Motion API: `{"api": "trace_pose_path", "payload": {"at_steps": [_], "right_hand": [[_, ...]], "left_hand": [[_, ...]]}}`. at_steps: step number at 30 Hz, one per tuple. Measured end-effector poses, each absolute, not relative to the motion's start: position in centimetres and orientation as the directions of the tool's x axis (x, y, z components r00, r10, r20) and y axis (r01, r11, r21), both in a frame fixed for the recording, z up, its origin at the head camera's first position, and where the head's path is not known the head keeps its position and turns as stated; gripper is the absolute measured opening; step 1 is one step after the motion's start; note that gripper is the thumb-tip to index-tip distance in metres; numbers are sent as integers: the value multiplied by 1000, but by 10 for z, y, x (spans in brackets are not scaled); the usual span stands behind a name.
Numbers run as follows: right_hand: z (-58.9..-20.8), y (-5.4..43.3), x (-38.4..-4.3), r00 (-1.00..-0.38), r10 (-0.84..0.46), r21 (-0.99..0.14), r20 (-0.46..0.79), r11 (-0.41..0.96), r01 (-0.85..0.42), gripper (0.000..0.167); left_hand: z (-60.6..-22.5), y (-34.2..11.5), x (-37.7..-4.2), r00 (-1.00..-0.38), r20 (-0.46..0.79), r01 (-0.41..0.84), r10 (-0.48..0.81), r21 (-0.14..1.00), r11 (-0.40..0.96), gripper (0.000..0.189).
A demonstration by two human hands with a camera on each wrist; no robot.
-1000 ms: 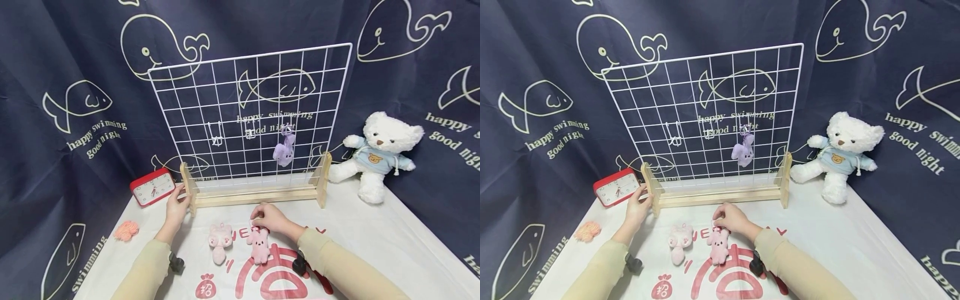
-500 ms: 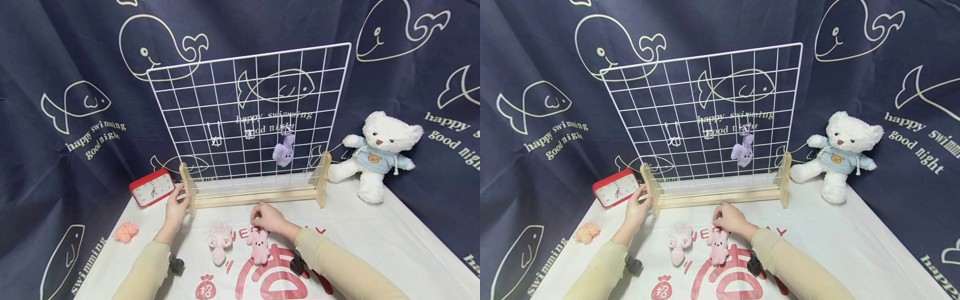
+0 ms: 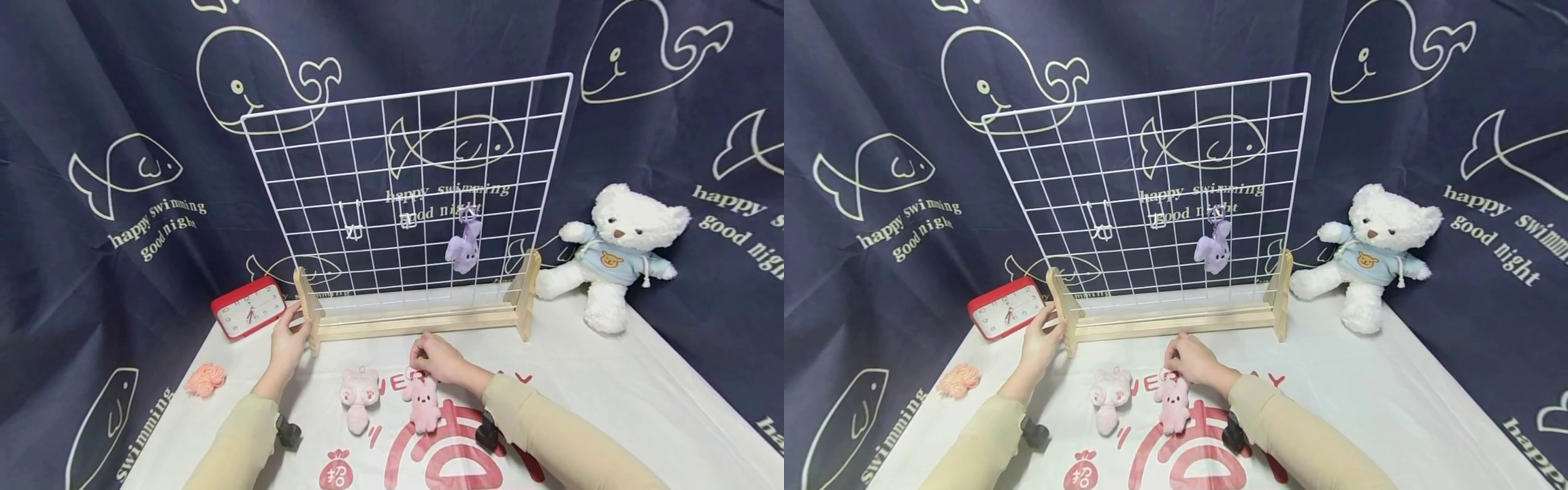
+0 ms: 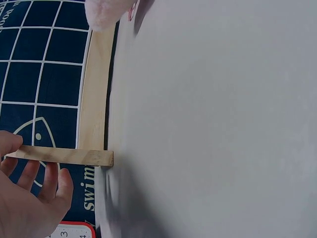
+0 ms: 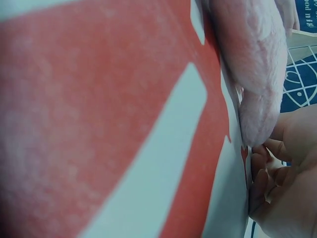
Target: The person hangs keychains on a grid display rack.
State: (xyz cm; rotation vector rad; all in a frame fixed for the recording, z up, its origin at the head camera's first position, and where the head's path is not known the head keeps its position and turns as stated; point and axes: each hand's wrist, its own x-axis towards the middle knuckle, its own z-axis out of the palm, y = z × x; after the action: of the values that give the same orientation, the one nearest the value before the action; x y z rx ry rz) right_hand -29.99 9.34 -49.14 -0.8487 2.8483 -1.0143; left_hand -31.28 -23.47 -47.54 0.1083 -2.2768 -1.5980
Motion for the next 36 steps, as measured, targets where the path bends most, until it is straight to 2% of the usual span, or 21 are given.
{"api": "trace_pose_path", "payload": {"at_steps": [7,14,18,27,36], "right_hand": [[-494,98,-301,-854,-501,-693,141,566,-447,13],[-492,104,-301,-842,-510,-702,178,534,-472,13],[-491,105,-301,-850,-494,-721,184,520,-458,7],[-489,108,-302,-871,-454,-751,187,505,-425,8],[-483,110,-303,-880,-425,-832,211,395,-390,6]], "left_hand": [[-476,-235,-311,-931,249,145,-267,923,357,51],[-475,-234,-310,-931,250,145,-267,922,358,50],[-474,-234,-311,-932,248,147,-264,925,351,50],[-474,-234,-310,-928,259,156,-267,923,352,48],[-474,-234,-310,-929,256,158,-267,927,339,48]]}}
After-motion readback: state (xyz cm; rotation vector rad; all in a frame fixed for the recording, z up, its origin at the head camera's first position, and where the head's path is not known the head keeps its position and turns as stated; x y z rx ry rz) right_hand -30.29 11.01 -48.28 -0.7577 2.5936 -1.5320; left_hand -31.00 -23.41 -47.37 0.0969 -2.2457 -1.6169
